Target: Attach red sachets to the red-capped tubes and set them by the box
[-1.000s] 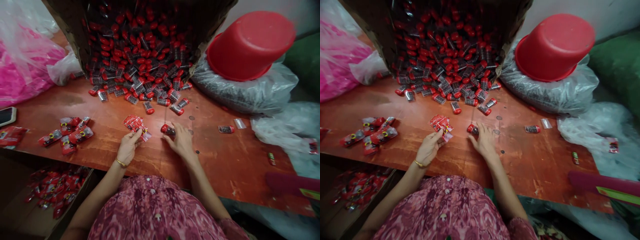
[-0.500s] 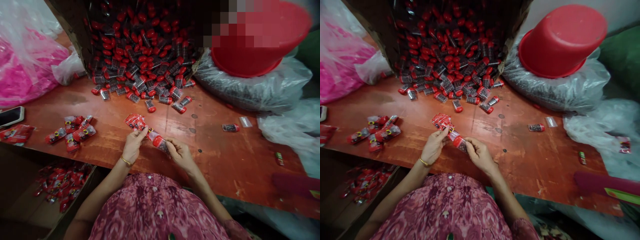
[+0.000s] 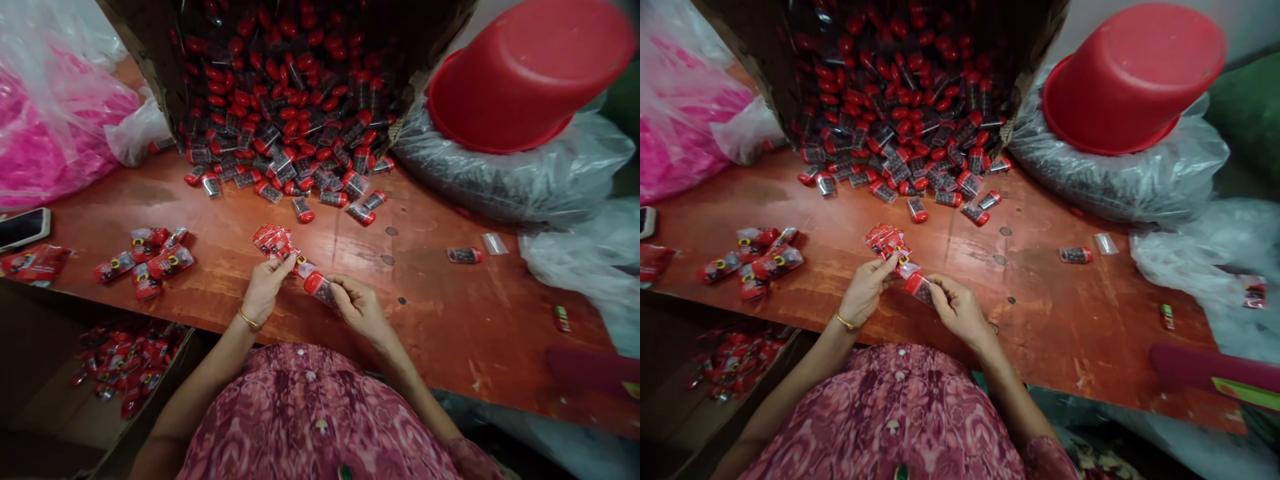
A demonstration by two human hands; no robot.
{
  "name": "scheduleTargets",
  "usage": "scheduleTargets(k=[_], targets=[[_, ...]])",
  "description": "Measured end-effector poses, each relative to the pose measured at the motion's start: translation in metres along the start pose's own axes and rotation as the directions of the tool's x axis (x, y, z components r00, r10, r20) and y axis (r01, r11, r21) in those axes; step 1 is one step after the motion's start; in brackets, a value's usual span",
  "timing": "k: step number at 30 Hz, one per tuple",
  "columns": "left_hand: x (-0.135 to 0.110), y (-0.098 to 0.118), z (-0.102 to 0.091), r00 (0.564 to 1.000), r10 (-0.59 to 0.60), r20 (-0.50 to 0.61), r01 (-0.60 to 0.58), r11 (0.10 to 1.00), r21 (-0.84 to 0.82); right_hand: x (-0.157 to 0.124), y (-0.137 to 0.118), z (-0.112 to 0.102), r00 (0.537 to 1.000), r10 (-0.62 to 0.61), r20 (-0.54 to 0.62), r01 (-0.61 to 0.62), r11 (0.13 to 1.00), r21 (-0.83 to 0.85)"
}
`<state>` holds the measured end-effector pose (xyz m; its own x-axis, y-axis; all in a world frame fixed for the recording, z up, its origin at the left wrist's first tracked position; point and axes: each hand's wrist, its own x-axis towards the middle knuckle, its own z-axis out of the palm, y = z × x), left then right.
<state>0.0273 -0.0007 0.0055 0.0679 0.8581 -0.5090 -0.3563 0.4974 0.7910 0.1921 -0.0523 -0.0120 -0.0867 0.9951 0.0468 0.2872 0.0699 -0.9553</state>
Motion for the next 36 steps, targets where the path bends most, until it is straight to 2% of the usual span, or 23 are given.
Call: scheduleTargets(k=[3, 6, 11, 13, 17, 21, 23, 27, 31, 33, 36], targets=[[0.001, 0.0, -0.002, 0.999, -0.035, 0.038, 0.035, 0.999, 0.005, 0.0, -0.002, -0.001, 1.0, 0.0, 0.012, 0.0, 1.0, -0.008], [0.002, -0.001, -0.005, 0.994, -0.049, 0.097, 0.047, 0.999, 0.02, 0.003, -0.001, -0.001, 0.999, 0.034, -0.007, -0.033, 0.997, 0.064], [0.002, -0.003, -0.005, 0.991, 0.021, 0.135, -0.022, 1.0, 0.006, 0.005, 0.002, 0.003, 0.971, 0.221, 0.089, -0.237, 0.936, 0.259], [0.001, -0.004, -0.003, 0.99, 0.037, 0.139, -0.037, 0.999, -0.008, 0.005, 0.003, 0.005, 0.962, 0.263, 0.076, -0.273, 0.913, 0.304], [0.0, -0.011, 0.003, 0.993, 0.081, 0.09, -0.078, 0.996, -0.041, 0.005, 0.005, 0.011, 0.97, 0.238, -0.044, -0.216, 0.932, 0.29], [-0.001, -0.021, 0.009, 0.991, 0.124, 0.054, -0.121, 0.991, -0.049, 0.006, 0.005, 0.019, 0.982, 0.086, -0.169, -0.06, 0.987, 0.152], [-0.002, -0.025, 0.012, 0.991, 0.127, 0.048, -0.123, 0.99, -0.067, 0.007, 0.005, 0.024, 0.977, 0.056, -0.207, -0.033, 0.993, 0.111], [-0.005, -0.024, 0.016, 0.992, 0.125, 0.03, -0.121, 0.988, -0.097, 0.01, 0.001, 0.034, 0.963, 0.148, -0.226, -0.103, 0.975, 0.196], [-0.004, -0.022, 0.016, 0.994, 0.111, 0.014, -0.107, 0.981, -0.163, 0.011, -0.004, 0.037, 0.966, 0.218, -0.137, -0.148, 0.906, 0.396], [-0.003, -0.024, 0.015, 0.993, 0.117, 0.012, -0.113, 0.979, -0.169, 0.011, -0.005, 0.036, 0.966, 0.234, -0.113, -0.167, 0.892, 0.42], [-0.003, -0.031, 0.015, 0.99, 0.137, 0.019, -0.134, 0.985, -0.104, 0.012, -0.003, 0.036, 0.945, 0.29, -0.151, -0.2, 0.879, 0.433]])
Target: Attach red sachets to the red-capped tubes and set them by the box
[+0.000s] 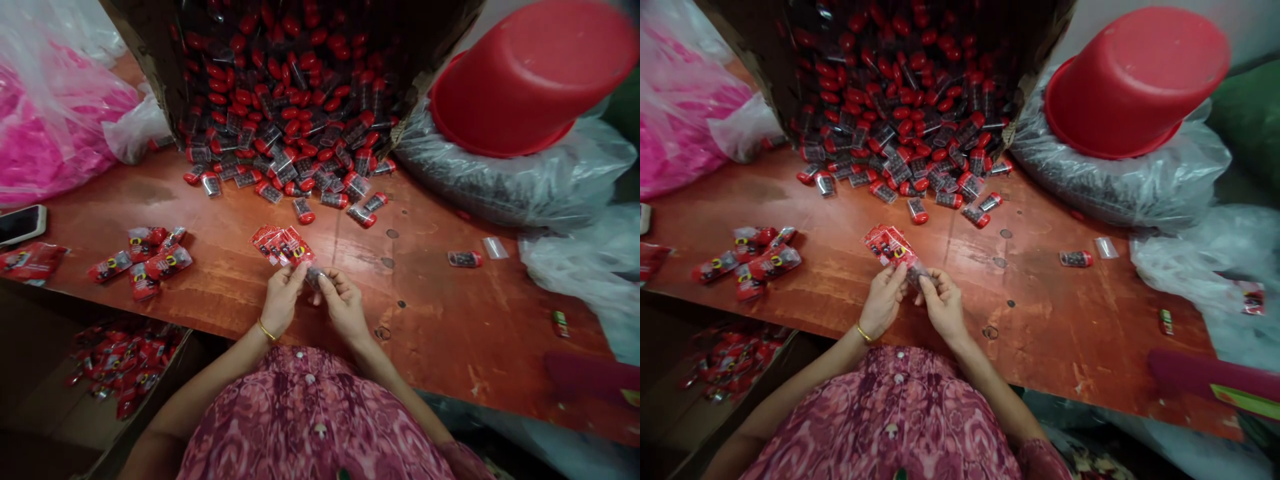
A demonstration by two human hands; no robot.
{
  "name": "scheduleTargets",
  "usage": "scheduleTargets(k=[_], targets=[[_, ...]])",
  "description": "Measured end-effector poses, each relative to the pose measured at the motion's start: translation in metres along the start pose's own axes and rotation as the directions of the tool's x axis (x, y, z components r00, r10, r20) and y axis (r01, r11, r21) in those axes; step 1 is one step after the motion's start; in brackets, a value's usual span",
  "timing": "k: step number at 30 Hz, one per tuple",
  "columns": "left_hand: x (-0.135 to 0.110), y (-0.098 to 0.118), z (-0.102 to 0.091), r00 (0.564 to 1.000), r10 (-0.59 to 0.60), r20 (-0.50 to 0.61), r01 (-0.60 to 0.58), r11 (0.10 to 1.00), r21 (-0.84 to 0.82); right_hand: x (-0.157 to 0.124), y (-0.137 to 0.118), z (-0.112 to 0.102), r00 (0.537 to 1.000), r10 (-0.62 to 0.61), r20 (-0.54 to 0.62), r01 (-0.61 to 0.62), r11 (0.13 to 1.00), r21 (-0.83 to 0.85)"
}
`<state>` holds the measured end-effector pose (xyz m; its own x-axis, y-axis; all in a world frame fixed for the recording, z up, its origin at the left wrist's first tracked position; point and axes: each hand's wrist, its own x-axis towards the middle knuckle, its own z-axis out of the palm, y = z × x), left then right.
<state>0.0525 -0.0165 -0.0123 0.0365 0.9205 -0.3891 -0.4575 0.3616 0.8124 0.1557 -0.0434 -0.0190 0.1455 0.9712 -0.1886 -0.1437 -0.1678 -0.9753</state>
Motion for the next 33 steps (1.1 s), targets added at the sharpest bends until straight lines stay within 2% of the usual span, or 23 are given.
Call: scheduleTargets(k=[3, 6, 9, 12, 15, 19, 22, 26, 33], targets=[[-0.001, -0.003, 0.001, 1.0, 0.026, 0.016, -0.027, 0.998, 0.057, 0.002, 0.0, 0.002, 0.997, 0.011, -0.074, -0.008, 0.999, 0.037], [0.0, 0.002, 0.002, 1.0, 0.009, 0.017, -0.009, 1.0, 0.004, 0.002, -0.002, 0.005, 0.992, -0.038, -0.117, 0.035, 0.999, -0.026], [0.005, 0.009, 0.001, 1.0, -0.025, -0.007, 0.024, 0.997, -0.068, 0.0, -0.001, 0.006, 0.992, -0.093, -0.081, 0.084, 0.992, -0.099], [0.008, 0.011, -0.002, 1.0, -0.024, -0.004, 0.024, 0.998, -0.059, -0.002, 0.002, 0.007, 0.992, -0.109, -0.066, 0.101, 0.988, -0.118], [0.005, 0.007, -0.003, 0.999, -0.005, 0.033, 0.004, 1.0, 0.007, -0.003, 0.003, 0.01, 0.994, -0.063, -0.092, 0.057, 0.996, -0.072], [0.001, 0.005, -0.004, 0.994, 0.009, 0.111, -0.015, 0.998, 0.055, 0.0, -0.003, 0.012, 0.998, 0.013, -0.059, -0.012, 1.0, 0.012], [0.004, 0.009, -0.004, 0.994, 0.035, 0.102, -0.032, 0.999, -0.03, 0.002, -0.004, 0.012, 0.997, -0.061, -0.051, 0.06, 0.998, -0.021], [0.007, 0.01, -0.003, 0.999, -0.004, 0.05, 0.008, 0.997, -0.072, 0.003, -0.001, 0.013, 0.991, -0.128, -0.032, 0.126, 0.99, -0.068], [0.003, 0.005, -0.001, 0.996, 0.0, 0.091, 0.003, 1.0, -0.025, 0.006, -0.004, 0.015, 0.999, -0.025, -0.034, 0.026, 0.999, 0.037]])
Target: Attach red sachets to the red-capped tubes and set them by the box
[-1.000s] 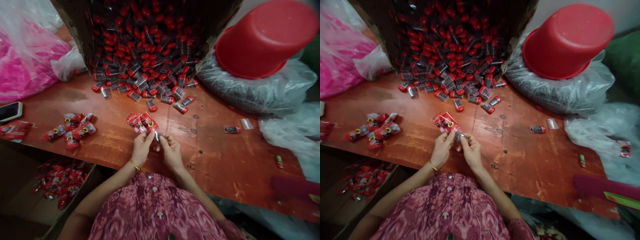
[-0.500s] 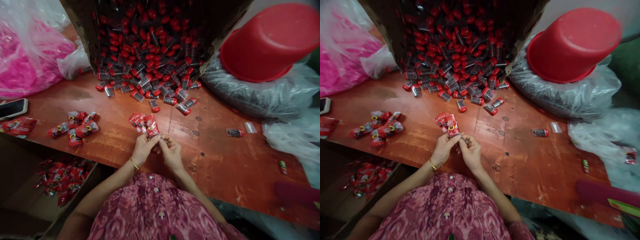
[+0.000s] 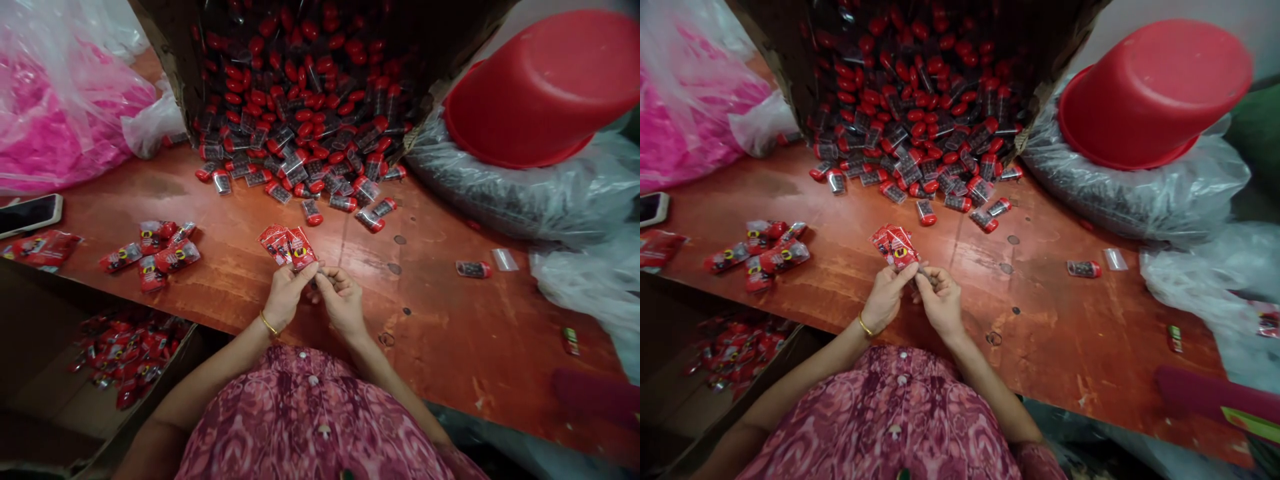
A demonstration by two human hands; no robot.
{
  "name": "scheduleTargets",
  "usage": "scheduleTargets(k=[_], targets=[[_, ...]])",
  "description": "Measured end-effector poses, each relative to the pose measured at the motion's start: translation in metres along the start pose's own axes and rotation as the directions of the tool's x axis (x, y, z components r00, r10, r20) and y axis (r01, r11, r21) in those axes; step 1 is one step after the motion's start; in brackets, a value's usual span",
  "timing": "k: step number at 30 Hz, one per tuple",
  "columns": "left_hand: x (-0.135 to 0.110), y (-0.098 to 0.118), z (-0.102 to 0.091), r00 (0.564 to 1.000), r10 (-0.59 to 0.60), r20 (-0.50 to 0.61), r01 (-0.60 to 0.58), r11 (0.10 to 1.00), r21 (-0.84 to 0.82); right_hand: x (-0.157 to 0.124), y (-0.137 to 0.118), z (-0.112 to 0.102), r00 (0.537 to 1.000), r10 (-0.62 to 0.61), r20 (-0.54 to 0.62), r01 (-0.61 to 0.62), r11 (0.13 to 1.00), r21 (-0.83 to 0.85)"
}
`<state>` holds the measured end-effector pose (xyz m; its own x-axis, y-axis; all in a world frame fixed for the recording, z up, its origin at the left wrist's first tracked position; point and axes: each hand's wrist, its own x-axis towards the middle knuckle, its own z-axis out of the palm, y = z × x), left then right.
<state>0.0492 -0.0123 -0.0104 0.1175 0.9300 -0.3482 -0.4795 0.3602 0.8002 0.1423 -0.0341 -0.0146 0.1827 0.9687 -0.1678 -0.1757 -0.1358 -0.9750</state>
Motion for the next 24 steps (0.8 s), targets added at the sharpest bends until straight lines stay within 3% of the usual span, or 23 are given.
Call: scheduleTargets(k=[4, 7, 10, 15, 19, 24], targets=[[0.005, 0.009, 0.0, 0.999, -0.024, -0.041, 0.021, 0.998, -0.063, -0.002, 0.005, -0.002, 0.996, -0.086, 0.019, 0.088, 0.993, -0.073], [0.007, 0.008, 0.0, 0.999, -0.02, -0.04, 0.019, 1.0, -0.01, -0.004, 0.01, -0.001, 0.988, -0.153, -0.015, 0.15, 0.983, -0.11], [0.003, 0.002, 0.002, 1.0, -0.014, -0.02, 0.015, 0.997, 0.072, -0.003, 0.009, 0.0, 0.994, -0.104, -0.041, 0.102, 0.994, -0.042], [-0.003, -0.001, 0.002, 0.998, 0.026, 0.05, -0.034, 0.985, 0.169, 0.001, 0.002, -0.003, 0.999, 0.027, 0.04, -0.031, 0.994, 0.109], [-0.002, 0.002, -0.004, 0.983, 0.186, -0.004, -0.182, 0.967, 0.177, 0.003, -0.004, -0.004, 1.0, 0.016, 0.008, -0.017, 0.998, 0.062], [-0.008, -0.003, -0.006, 0.987, 0.158, -0.01, -0.144, 0.923, 0.358, 0.004, -0.008, 0.001, 0.997, -0.037, -0.074, 0.038, 0.999, 0.004]])
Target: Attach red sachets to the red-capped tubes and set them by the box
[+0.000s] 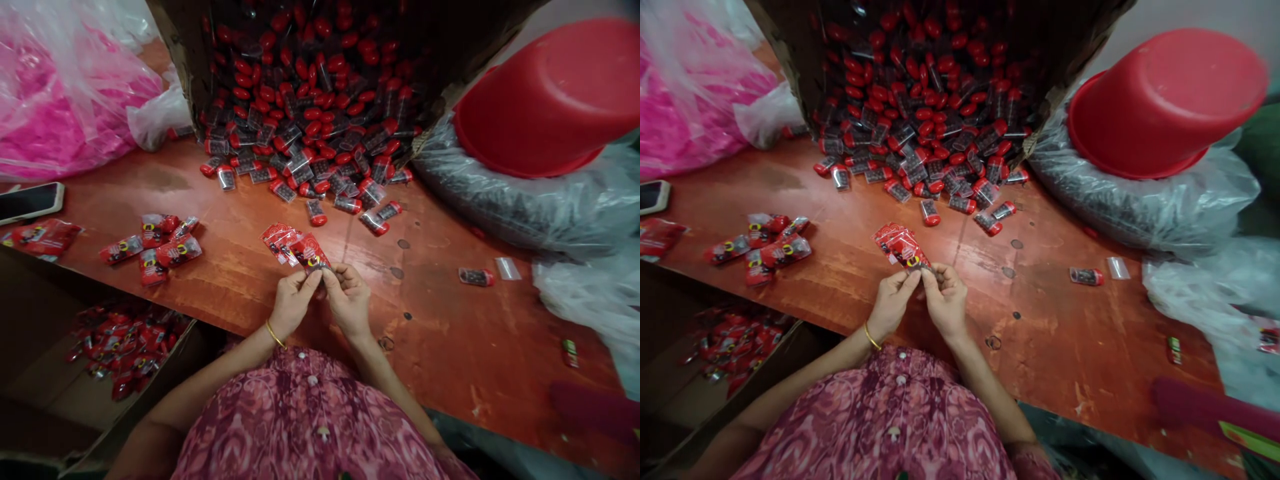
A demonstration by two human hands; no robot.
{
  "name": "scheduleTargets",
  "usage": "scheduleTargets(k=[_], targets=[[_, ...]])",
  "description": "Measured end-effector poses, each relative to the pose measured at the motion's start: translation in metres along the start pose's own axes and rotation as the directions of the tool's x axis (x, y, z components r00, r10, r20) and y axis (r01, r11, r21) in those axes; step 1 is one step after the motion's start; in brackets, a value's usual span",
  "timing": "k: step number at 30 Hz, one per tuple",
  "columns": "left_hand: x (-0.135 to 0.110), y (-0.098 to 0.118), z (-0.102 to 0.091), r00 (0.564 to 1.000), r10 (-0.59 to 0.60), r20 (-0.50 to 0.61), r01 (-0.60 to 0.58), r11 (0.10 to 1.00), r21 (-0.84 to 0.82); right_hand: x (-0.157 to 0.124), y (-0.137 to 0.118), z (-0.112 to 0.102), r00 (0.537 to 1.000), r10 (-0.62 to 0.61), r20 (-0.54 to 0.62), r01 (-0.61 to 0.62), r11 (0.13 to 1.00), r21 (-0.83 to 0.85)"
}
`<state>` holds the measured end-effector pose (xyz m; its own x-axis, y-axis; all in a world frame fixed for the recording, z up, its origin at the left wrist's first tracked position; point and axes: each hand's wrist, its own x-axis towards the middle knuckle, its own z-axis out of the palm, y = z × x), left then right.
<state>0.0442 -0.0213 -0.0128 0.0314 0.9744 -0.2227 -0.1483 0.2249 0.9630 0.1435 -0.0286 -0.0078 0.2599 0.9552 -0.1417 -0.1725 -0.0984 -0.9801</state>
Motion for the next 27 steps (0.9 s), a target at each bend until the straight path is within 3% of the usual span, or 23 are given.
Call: scheduleTargets(k=[4, 11, 18, 21, 24, 26, 27], targets=[[-0.002, 0.0, 0.001, 1.0, -0.013, 0.025, 0.016, 0.993, -0.121, 0.002, 0.0, 0.003, 0.998, -0.012, 0.055, 0.013, 1.0, -0.021], [0.014, 0.01, -0.006, 0.993, -0.08, -0.086, 0.053, 0.957, -0.287, 0.002, 0.005, -0.003, 0.948, 0.052, 0.315, -0.071, 0.996, 0.048], [0.009, 0.006, -0.001, 0.981, -0.194, -0.031, 0.167, 0.908, -0.385, 0.01, 0.013, -0.002, 0.959, 0.04, 0.282, -0.034, 0.999, -0.024], [0.013, 0.01, -0.008, 0.981, -0.192, -0.039, 0.156, 0.886, -0.436, 0.02, 0.015, 0.003, 0.949, -0.035, 0.312, 0.071, 0.992, -0.104], [0.024, 0.02, -0.035, 0.96, -0.226, -0.164, 0.104, 0.833, -0.543, 0.042, 0.011, 0.008, 0.907, -0.185, 0.378, 0.321, 0.885, -0.338], [0.033, 0.028, -0.06, 0.907, -0.263, -0.33, -0.007, 0.771, -0.636, 0.065, 0.005, 0.014, 0.851, -0.293, 0.437, 0.502, 0.698, -0.51], [0.036, 0.031, -0.073, 0.859, -0.28, -0.428, -0.095, 0.736, -0.671, 0.078, 0.002, 0.019, 0.817, -0.336, 0.468, 0.57, 0.589, -0.572]])
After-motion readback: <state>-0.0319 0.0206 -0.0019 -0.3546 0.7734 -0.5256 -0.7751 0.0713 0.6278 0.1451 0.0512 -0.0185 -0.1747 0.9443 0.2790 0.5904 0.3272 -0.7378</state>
